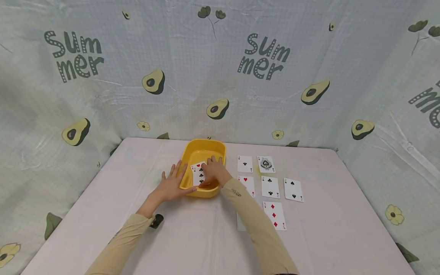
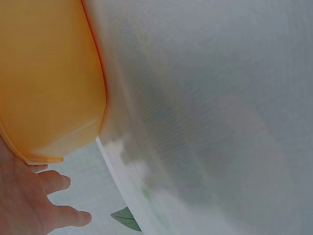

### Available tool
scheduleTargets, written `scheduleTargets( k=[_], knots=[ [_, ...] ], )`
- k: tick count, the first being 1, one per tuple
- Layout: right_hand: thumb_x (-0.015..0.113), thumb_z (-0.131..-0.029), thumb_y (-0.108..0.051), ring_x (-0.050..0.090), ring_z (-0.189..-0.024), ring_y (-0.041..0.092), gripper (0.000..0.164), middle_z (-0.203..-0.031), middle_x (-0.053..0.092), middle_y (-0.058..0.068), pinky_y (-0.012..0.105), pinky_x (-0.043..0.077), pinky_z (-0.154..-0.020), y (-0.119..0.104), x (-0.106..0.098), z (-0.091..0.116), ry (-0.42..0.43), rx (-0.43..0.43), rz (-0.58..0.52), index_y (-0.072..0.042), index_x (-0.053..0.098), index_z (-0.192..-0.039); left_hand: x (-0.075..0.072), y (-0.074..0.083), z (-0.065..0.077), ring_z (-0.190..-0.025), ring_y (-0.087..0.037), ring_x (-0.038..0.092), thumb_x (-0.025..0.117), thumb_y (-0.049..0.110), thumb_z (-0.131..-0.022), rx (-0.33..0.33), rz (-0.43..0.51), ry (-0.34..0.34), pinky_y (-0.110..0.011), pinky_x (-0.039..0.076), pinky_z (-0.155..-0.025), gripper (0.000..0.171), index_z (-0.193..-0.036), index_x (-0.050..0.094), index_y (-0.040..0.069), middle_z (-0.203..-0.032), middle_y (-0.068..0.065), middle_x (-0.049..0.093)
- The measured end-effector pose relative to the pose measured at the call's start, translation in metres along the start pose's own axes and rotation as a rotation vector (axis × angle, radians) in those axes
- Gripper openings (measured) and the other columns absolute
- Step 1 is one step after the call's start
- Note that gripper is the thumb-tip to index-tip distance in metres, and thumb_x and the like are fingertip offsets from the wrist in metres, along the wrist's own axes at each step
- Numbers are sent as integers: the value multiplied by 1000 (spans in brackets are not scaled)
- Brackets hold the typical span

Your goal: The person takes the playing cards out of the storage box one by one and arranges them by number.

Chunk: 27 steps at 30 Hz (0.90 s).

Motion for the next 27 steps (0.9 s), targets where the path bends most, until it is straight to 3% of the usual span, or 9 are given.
scheduleTargets(
  k=[13,27],
  knots=[
    [61,-65,-67,30,-122,28,90,-131,40,10,54,21,-104,1,0,0,58,-1,3,-12,42,-132,4,-2,-2,-137,-39,3,45,73,-72,8,4,6,-67,7,-100,103,-145,1,16,-151,-12,-5],
    [60,-68,-64,26,-124,30,88,-134,35,6,58,26,-98,10,-16,14,255,-48,-68,-13,38,-135,2,-3,-2,-137,-40,2,46,72,-73,19,3,13,-67,9,-100,103,-145,0,15,-151,-13,-6]
  ],
)
Point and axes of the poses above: each hand's wrist, its own z-axis away from the middle knuckle, its own x-axis out of the palm, y = z × x, the point moved 7 cm from there along -z, towards the middle knuckle
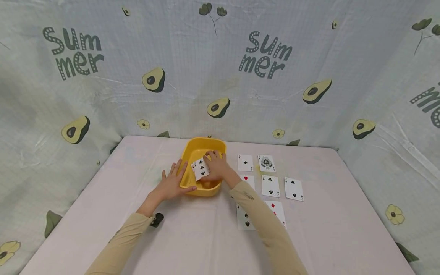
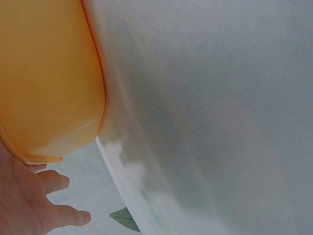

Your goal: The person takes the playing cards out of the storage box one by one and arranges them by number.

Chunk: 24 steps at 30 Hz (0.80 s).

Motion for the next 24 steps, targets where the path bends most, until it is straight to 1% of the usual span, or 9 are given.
scheduleTargets(
  k=[4,9,16,20,24],
  knots=[
    [61,-68,-64,29,-123,30,87,-133,36,5,55,26,-97,1,-8,6,54,-16,-43,-14,38,-135,1,0,-1,-137,-41,2,44,74,-73,1,-8,-4,-67,9,-100,103,-145,-1,15,-151,-13,-6],
    [58,-69,-65,30,-120,28,88,-133,37,4,51,26,-95,4,-16,15,95,-30,-56,-15,35,-137,2,-1,-2,-137,-41,2,43,74,-73,1,-19,-3,-67,9,-100,104,-145,-2,15,-151,-13,-6],
    [58,-71,-62,31,-120,29,86,-132,38,6,52,24,-97,9,-27,28,156,-29,-84,-14,34,-137,-1,0,-3,-137,-40,2,47,72,-73,4,-10,6,-67,9,-100,103,-145,1,14,-151,-14,-4],
    [54,-73,-63,31,-118,29,83,-130,38,7,50,25,-96,13,-31,38,205,-25,-63,-13,34,-136,-1,0,-3,-137,-41,3,45,75,-71,-1,0,6,-68,8,-100,105,-145,2,14,-151,-14,-4],
    [53,-75,-63,30,-119,30,83,-131,37,9,50,25,-97,15,-35,53,225,-21,-55,-11,33,-136,-1,0,-2,-137,-41,3,45,75,-71,-6,7,2,-67,8,-100,105,-145,2,15,-151,-14,-3]
  ],
)
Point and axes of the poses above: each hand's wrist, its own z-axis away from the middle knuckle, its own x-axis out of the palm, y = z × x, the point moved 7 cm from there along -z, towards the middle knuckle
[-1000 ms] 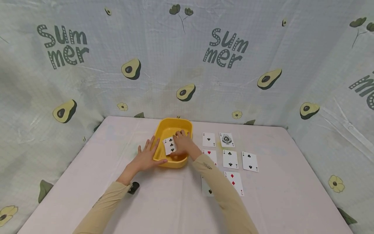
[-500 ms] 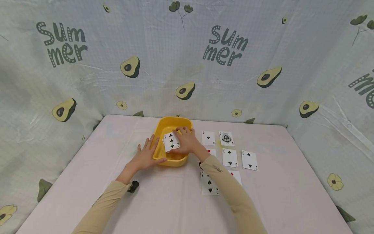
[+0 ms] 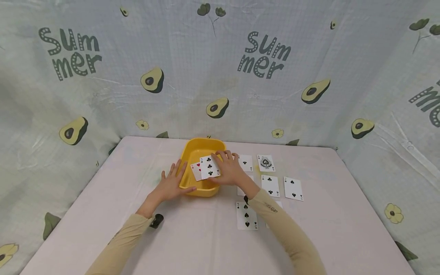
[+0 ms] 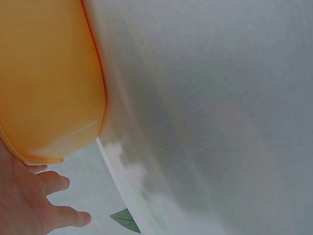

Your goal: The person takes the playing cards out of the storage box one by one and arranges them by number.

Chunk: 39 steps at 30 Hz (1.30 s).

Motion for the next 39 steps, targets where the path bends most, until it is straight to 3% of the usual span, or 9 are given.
scheduleTargets(
  k=[8,13,27,39],
  knots=[
    [57,-70,-64,27,-122,29,90,-133,34,9,52,24,-99,17,-8,30,-29,94,-5,-12,30,-139,0,2,0,-137,-41,2,49,71,-72,-8,10,-2,-67,7,-101,103,-145,2,15,-151,-13,-4],
    [58,-68,-66,28,-119,28,95,-129,34,11,52,24,-98,27,-14,46,-2,121,-15,-10,29,-140,0,-1,0,-137,-40,3,48,72,-72,-11,0,5,-67,7,-101,104,-145,2,15,-151,-13,-4],
    [60,-70,-61,30,-119,34,91,-130,37,11,56,25,-93,47,-26,103,71,90,24,-10,28,-139,1,1,1,-137,-40,3,49,70,-73,11,15,14,-68,8,-100,103,-145,2,15,-151,-13,-4],
    [67,-68,-52,32,-112,33,87,-130,38,10,55,26,-87,70,-31,159,98,125,45,-6,36,-134,1,1,1,-137,-40,2,49,71,-72,11,30,17,-68,7,-100,103,-145,3,15,-151,-12,-4]
  ],
)
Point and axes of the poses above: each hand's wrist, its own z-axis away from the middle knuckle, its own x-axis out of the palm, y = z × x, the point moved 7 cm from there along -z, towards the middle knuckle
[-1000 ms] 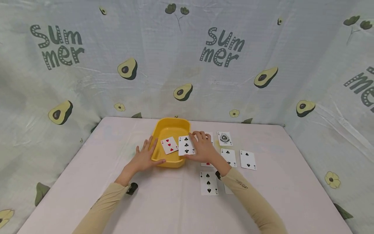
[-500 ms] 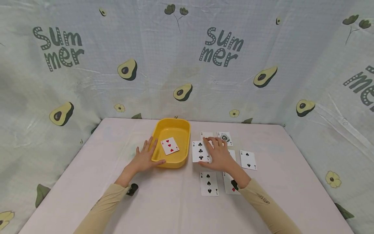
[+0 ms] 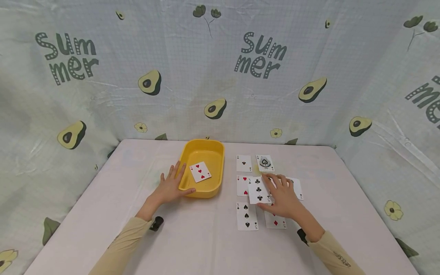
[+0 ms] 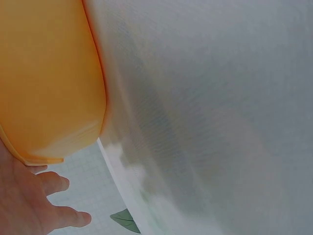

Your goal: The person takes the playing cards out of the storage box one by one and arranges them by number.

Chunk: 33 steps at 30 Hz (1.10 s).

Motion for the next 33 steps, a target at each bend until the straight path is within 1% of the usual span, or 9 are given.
scheduleTargets(
  k=[5,8,19,25,33],
  knots=[
    [69,-67,-51,32,-111,31,87,-130,37,7,54,26,-84,17,0,22,-12,53,2,-10,35,-135,0,0,0,-137,-39,1,49,72,-72,-3,-2,-2,-68,7,-100,103,-145,2,16,-152,-12,-4],
    [70,-66,-51,32,-110,32,86,-130,38,8,54,26,-82,26,-1,34,-16,75,-2,-11,36,-134,-1,1,0,-137,-39,2,49,71,-72,-3,-6,1,-68,8,-100,103,-145,3,15,-151,-12,-3],
    [70,-64,-53,33,-107,33,87,-127,38,5,54,26,-78,52,0,72,-32,108,22,-16,35,-135,-1,0,1,-137,-39,2,49,71,-72,-3,-6,3,-68,8,-100,103,-145,3,15,-151,-13,-3],
    [72,-63,-51,35,-105,31,87,-126,39,3,54,28,-76,66,2,88,-27,104,43,-17,36,-135,-1,-1,1,-137,-39,2,49,71,-72,-5,-9,7,-67,8,-100,103,-145,3,15,-151,-13,-3],
    [72,-62,-53,37,-101,29,87,-124,41,3,54,29,-74,81,5,102,-50,148,50,-17,37,-133,1,-1,1,-137,-39,1,48,73,-71,-6,-10,-1,-67,7,-100,104,-145,1,16,-151,-12,-5]
  ],
)
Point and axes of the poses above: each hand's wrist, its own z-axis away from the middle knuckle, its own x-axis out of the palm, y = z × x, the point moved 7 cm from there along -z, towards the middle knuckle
